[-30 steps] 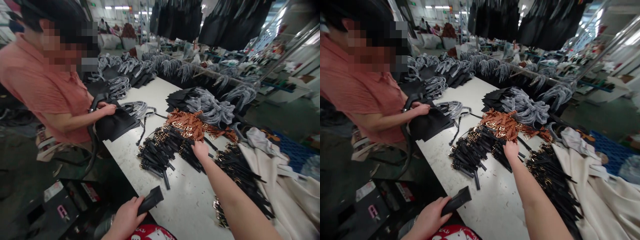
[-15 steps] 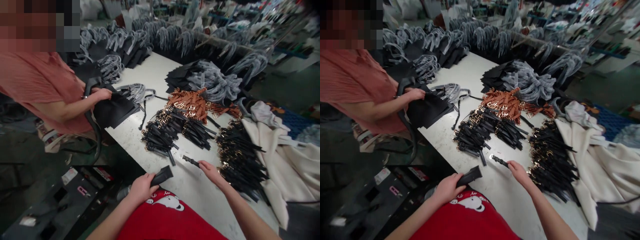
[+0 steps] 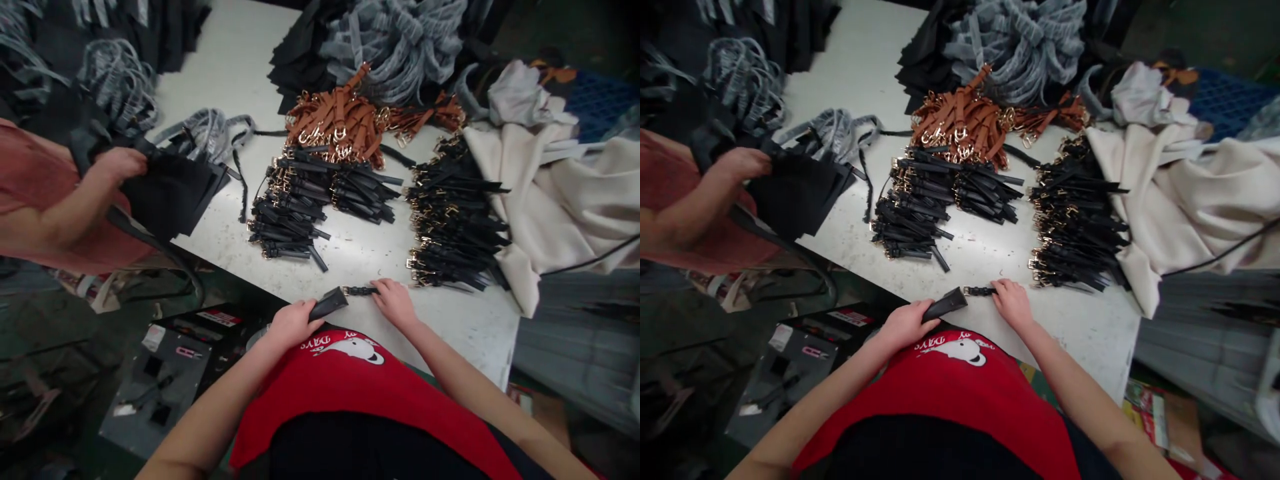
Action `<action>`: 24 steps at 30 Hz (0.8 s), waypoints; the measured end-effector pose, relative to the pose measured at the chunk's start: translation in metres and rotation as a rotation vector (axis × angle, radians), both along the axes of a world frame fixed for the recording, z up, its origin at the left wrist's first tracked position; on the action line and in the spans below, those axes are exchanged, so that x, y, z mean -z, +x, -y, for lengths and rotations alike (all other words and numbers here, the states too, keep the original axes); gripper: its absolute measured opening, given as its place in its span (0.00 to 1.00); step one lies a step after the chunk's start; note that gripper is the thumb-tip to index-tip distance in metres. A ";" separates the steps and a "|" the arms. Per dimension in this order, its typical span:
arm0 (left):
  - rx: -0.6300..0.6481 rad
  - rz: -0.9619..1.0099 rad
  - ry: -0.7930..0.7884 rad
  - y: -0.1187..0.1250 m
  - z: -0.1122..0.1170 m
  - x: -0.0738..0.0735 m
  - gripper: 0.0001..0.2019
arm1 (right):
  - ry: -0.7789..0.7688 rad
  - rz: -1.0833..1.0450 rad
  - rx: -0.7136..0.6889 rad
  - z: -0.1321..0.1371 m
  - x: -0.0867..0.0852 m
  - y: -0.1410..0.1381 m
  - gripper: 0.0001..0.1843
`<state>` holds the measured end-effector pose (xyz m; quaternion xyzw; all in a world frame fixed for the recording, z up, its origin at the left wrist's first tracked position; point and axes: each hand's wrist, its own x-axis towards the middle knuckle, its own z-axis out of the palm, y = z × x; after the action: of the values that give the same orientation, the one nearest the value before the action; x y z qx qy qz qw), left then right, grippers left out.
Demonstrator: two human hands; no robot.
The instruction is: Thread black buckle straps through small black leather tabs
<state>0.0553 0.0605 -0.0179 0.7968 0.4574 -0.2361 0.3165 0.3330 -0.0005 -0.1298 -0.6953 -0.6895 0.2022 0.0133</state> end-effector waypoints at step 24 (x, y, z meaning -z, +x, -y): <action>0.230 -0.256 0.103 0.117 -0.004 -0.026 0.19 | 0.074 -0.395 0.042 0.007 0.035 -0.006 0.15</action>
<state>0.1718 0.0641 0.0085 0.8224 0.4115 -0.3466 0.1851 0.3267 -0.0079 -0.1644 -0.6553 -0.6660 0.3088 0.1779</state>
